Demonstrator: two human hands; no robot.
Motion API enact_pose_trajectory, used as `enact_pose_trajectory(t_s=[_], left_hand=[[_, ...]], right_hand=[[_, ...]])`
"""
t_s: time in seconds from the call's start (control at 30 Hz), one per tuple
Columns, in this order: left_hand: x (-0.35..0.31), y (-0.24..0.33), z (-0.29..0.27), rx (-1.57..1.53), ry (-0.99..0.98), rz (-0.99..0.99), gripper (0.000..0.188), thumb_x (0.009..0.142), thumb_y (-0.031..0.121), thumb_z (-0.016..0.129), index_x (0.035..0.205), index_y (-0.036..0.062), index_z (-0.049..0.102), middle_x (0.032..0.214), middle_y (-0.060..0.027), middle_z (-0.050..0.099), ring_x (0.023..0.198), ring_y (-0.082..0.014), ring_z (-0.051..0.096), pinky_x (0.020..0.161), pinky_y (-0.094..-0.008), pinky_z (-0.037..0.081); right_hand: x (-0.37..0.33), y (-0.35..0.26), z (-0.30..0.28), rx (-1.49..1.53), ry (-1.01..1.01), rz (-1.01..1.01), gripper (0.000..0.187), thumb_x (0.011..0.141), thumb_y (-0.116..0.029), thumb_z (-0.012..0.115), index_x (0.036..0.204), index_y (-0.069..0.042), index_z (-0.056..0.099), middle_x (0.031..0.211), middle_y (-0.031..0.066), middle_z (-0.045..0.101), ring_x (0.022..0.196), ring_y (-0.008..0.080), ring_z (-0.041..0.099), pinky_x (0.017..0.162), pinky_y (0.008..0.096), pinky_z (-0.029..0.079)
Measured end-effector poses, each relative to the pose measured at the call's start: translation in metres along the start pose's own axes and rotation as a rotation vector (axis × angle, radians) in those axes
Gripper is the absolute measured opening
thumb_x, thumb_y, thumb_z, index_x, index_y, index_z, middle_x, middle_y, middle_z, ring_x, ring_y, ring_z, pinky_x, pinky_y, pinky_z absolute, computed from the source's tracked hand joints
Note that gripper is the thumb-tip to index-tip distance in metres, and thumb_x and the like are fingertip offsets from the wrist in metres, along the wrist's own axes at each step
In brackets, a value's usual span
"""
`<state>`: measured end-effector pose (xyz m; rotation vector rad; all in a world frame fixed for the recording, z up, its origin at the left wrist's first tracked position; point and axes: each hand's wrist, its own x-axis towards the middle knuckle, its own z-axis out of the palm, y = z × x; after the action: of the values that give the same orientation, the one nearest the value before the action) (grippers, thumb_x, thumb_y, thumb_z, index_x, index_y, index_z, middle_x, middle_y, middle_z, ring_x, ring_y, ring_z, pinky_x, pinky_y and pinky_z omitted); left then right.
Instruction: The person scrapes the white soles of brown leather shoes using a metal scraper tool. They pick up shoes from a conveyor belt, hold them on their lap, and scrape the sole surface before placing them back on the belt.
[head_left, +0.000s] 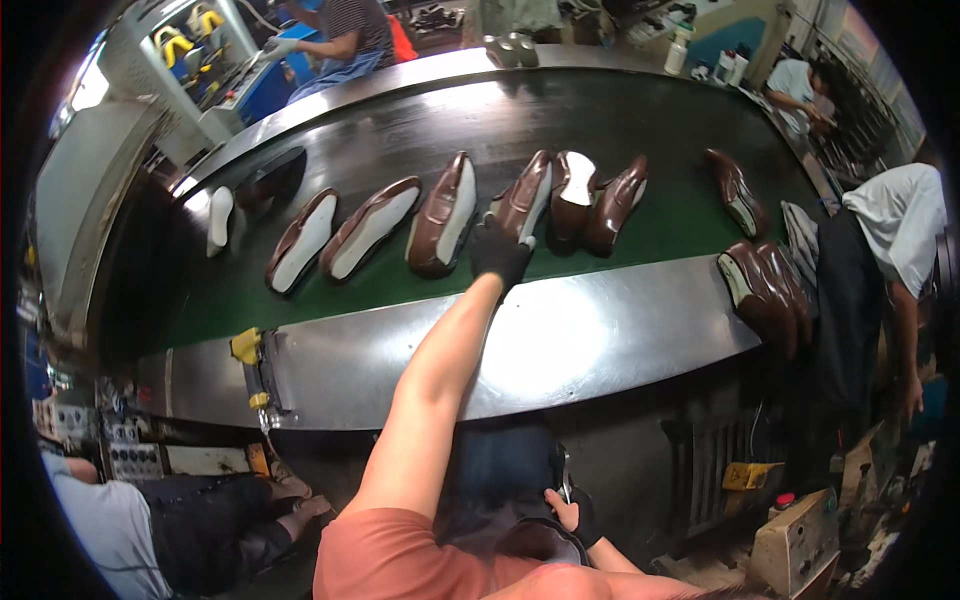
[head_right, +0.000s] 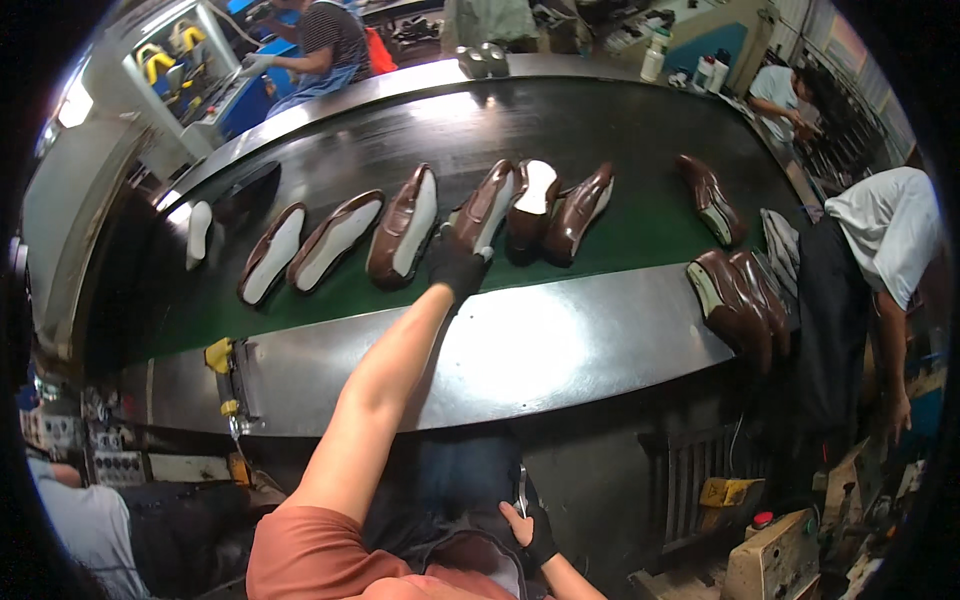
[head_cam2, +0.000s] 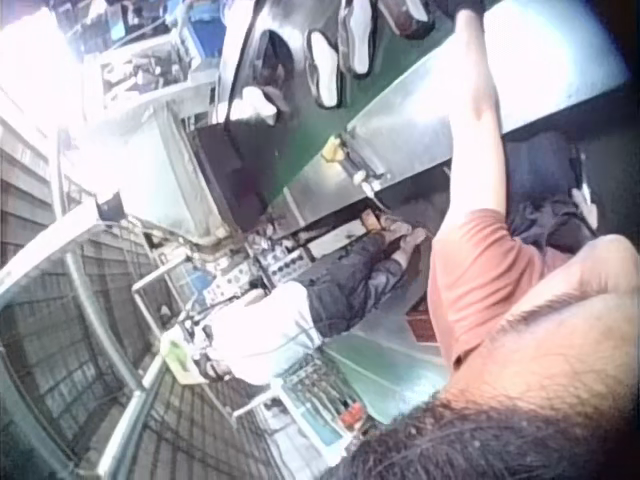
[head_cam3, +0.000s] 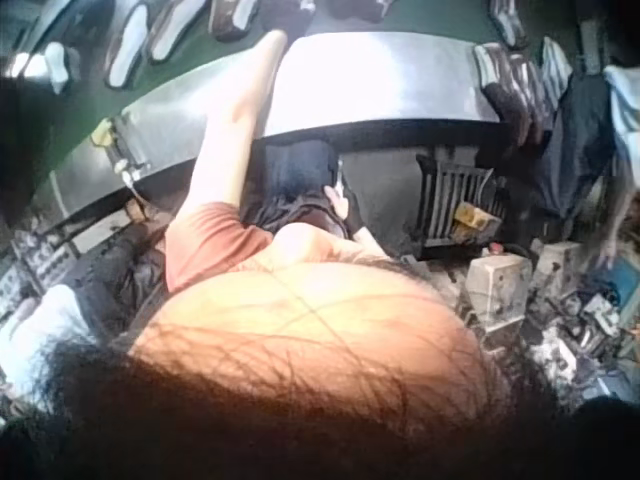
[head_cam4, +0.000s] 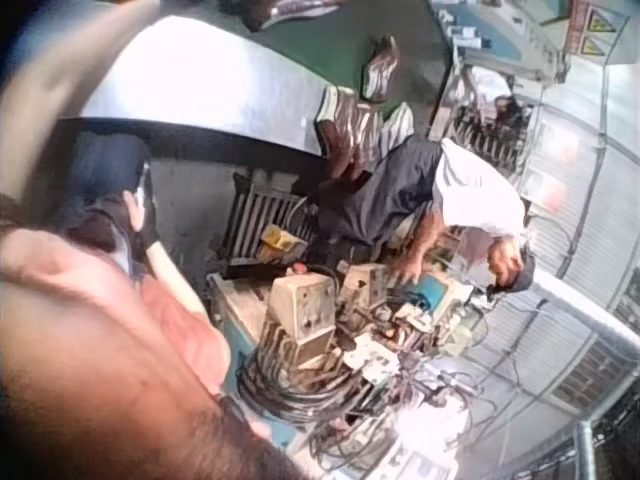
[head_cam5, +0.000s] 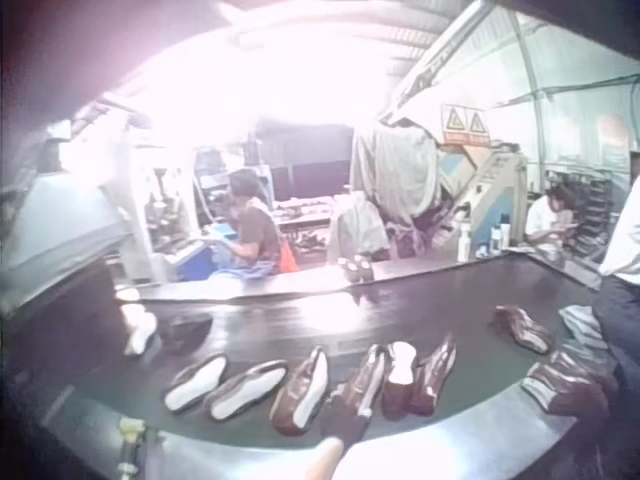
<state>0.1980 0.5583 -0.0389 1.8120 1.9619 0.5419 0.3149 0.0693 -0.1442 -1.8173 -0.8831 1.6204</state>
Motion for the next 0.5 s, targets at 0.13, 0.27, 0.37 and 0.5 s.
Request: enact_pose_trajectory(t_s=[0.13,0.27,0.37,0.5], left_hand=[[-0.045,-0.037,-0.071,-0.184,-0.240,0.363,0.059,0.081,0.032,0.074,0.126,-0.0015,0.055,0.120,-0.0166,0.064,0.107,-0.0281,0.062,0.089,-0.0386,0.051],[-0.209,-0.142,-0.164,-0.957,-0.160,0.214,0.066,0.078,0.018,0.074,0.137,0.0009,0.051,0.124,-0.0088,0.061,0.111,-0.0177,0.058,0.094,-0.0313,0.048],[-0.326,-0.220,-0.221,-1.291,-0.079,-0.364,0.062,0.072,-0.001,0.071,0.131,0.0029,0.054,0.124,-0.0106,0.060,0.113,-0.0212,0.059,0.092,-0.0328,0.052],[-0.415,-0.247,-0.222,-0.786,0.106,0.303,0.064,0.070,0.009,0.082,0.127,0.0018,0.053,0.127,-0.0121,0.058,0.122,-0.0257,0.054,0.105,-0.0387,0.044]], right_hand=[[-0.013,0.000,0.000,0.072,-0.078,0.004,0.073,0.091,-0.037,0.067,0.147,-0.002,0.037,0.144,0.0165,0.046,0.134,0.0236,0.041,0.112,0.0348,0.029],[-0.037,0.002,0.002,0.056,-0.123,-0.039,0.077,0.091,-0.034,0.066,0.152,-0.004,0.031,0.153,0.0156,0.038,0.142,0.0245,0.033,0.116,0.0344,0.024],[-0.057,-0.007,0.005,-0.112,-0.053,-0.038,0.041,0.090,-0.038,0.068,0.112,-0.004,0.066,0.095,0.0058,0.065,0.092,0.0176,0.060,0.087,0.0351,0.047],[-0.083,-0.042,0.017,-0.081,-0.049,-0.245,0.035,0.091,-0.037,0.067,0.080,-0.005,0.059,0.066,-0.0021,0.050,0.065,0.0100,0.045,0.059,0.0315,0.040]])
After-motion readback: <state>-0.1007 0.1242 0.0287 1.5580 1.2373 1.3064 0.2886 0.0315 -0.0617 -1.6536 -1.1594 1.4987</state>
